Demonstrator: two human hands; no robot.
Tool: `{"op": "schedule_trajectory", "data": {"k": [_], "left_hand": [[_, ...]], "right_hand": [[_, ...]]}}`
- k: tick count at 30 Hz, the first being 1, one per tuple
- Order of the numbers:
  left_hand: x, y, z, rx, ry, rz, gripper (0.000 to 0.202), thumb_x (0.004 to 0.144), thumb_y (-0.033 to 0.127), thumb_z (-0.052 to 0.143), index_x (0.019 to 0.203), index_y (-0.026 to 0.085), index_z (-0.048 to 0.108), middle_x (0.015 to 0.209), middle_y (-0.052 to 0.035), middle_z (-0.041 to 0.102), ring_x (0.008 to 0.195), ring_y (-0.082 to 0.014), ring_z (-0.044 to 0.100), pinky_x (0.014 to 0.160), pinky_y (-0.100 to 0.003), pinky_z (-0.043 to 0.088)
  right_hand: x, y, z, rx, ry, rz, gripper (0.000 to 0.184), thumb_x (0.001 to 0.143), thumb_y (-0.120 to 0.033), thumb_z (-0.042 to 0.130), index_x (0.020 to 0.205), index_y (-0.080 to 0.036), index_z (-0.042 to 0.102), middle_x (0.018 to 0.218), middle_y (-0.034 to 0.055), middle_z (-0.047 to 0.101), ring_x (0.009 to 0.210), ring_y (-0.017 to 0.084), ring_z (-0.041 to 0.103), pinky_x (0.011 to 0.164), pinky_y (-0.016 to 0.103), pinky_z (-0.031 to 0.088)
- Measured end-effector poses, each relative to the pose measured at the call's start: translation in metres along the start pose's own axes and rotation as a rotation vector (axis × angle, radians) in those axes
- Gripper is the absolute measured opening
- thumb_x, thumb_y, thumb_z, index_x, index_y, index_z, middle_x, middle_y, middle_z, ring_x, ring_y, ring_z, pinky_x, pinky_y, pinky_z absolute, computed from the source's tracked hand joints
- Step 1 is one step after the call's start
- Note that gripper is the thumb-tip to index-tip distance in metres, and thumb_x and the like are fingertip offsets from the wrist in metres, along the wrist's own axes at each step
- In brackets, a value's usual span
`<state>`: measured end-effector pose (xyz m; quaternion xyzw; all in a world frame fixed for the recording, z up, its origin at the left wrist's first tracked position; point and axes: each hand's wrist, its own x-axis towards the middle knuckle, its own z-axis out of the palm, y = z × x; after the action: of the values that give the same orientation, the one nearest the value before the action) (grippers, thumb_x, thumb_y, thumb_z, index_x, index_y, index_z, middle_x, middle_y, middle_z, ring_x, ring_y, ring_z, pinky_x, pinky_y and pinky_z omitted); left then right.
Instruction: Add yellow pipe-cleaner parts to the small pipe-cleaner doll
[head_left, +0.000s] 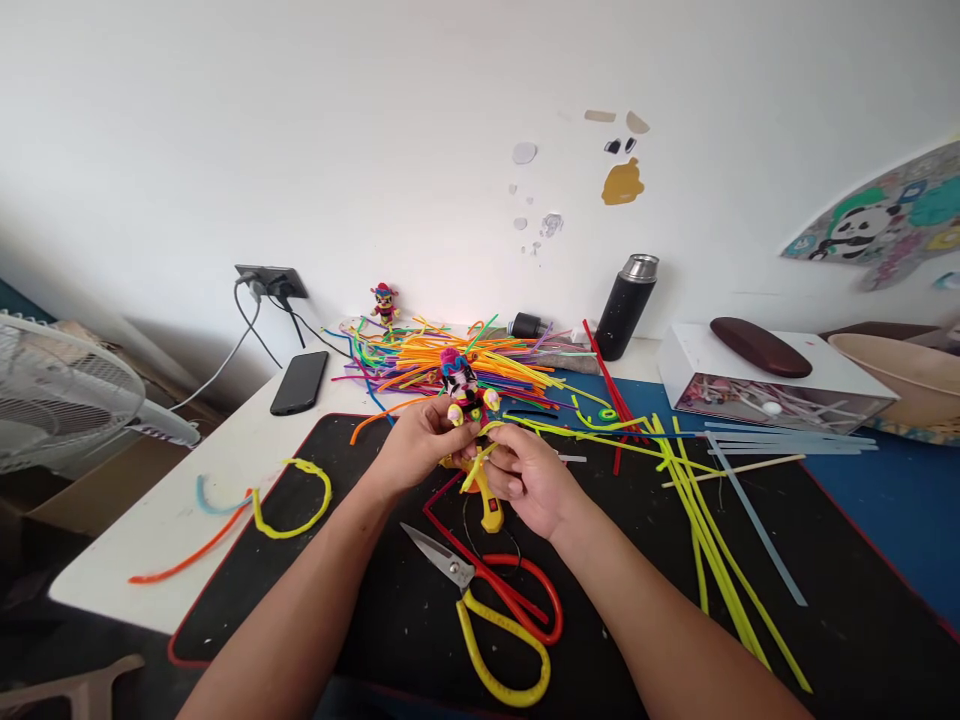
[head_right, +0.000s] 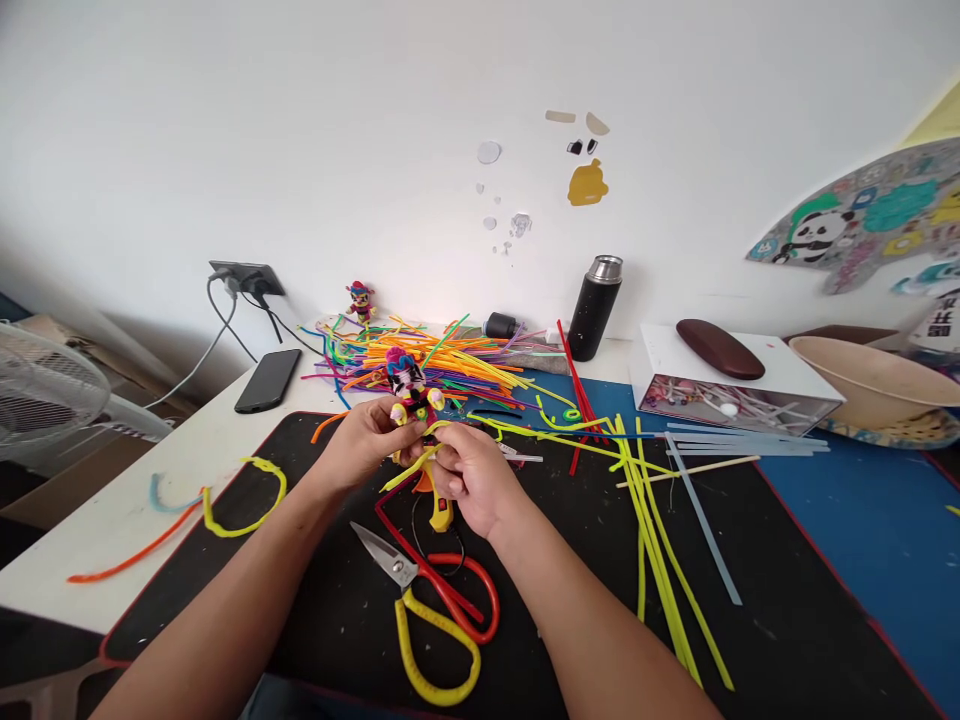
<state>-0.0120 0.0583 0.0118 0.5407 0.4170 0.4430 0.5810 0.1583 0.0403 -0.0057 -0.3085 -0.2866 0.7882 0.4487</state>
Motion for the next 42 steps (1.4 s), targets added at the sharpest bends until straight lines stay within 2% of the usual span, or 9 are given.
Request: {"op": "schedule_trajectory", "data": {"k": [6,11,20,25,32,38,42], "left_hand": [[-0.0005,0.0,0.0006,0.033,-0.005,0.011,0.04,0.066,0.04,0.097,0.077,0.018,0.065,0.059,0.002,0.069,0.049,-0.011,0.059,0.051,-0.021,0.05],[-0.0008,0.0034,0.0014,0.048,0.005,0.01,0.043,0.064,0.043,0.097,0.075,0.018,0.064,0.057,0.0022,0.068,0.048,-0.0114,0.059,0.051,-0.022,0.051],[-0.0001,-0.0007,-0.0053,0.037,0.033,0.054,0.046,0.069,0.05,0.094,0.071,0.019,0.06,0.058,0.0003,0.07,0.045,-0.0113,0.058,0.05,-0.024,0.05],[0.0003,0.0012,-0.0054,0.032,0.019,0.059,0.045,0.069,0.047,0.095,0.07,0.019,0.06,0.058,0.0,0.07,0.046,-0.011,0.058,0.05,-0.023,0.05],[-0.0004,0.0035,-0.0038,0.016,0.029,0.035,0.046,0.066,0.046,0.096,0.07,0.019,0.06,0.055,0.0008,0.068,0.045,-0.0105,0.057,0.049,-0.023,0.049],[-0.0022,0.0071,-0.0009,0.022,0.014,0.01,0.046,0.064,0.046,0.097,0.07,0.018,0.061,0.056,0.0005,0.069,0.046,-0.0104,0.057,0.05,-0.022,0.049],[-0.0025,0.0077,-0.0001,0.029,0.012,0.014,0.045,0.065,0.046,0.096,0.07,0.018,0.061,0.056,0.0007,0.068,0.047,-0.0106,0.058,0.05,-0.022,0.049]], "right_hand": [[-0.0009,-0.0021,0.0015,-0.041,0.021,-0.013,0.03,0.072,-0.03,0.075,0.062,-0.023,0.048,0.043,-0.0148,0.031,0.035,0.004,0.024,0.04,0.022,0.017],[-0.0014,-0.0004,0.0023,-0.031,0.017,-0.014,0.032,0.072,-0.032,0.076,0.063,-0.023,0.046,0.043,-0.0151,0.03,0.035,0.004,0.023,0.04,0.022,0.017],[-0.0029,-0.003,0.0009,0.061,-0.117,0.046,0.038,0.079,-0.036,0.08,0.068,-0.024,0.045,0.045,-0.0117,0.039,0.036,0.007,0.03,0.043,0.025,0.023],[-0.0039,-0.0054,-0.0002,0.054,-0.154,0.069,0.038,0.081,-0.037,0.08,0.068,-0.024,0.046,0.045,-0.0113,0.04,0.037,0.007,0.03,0.044,0.026,0.025],[-0.0033,-0.0039,0.0011,0.1,-0.159,0.047,0.04,0.079,-0.033,0.08,0.062,-0.023,0.044,0.044,-0.0117,0.036,0.038,0.007,0.026,0.043,0.025,0.026],[-0.0033,-0.0031,0.0008,0.086,-0.167,0.035,0.046,0.078,-0.033,0.078,0.055,-0.024,0.039,0.041,-0.0129,0.026,0.036,0.006,0.023,0.042,0.024,0.026],[-0.0023,-0.0028,-0.0014,0.076,-0.177,0.024,0.046,0.08,-0.031,0.077,0.056,-0.023,0.039,0.041,-0.0134,0.025,0.036,0.006,0.021,0.042,0.023,0.027]]}}
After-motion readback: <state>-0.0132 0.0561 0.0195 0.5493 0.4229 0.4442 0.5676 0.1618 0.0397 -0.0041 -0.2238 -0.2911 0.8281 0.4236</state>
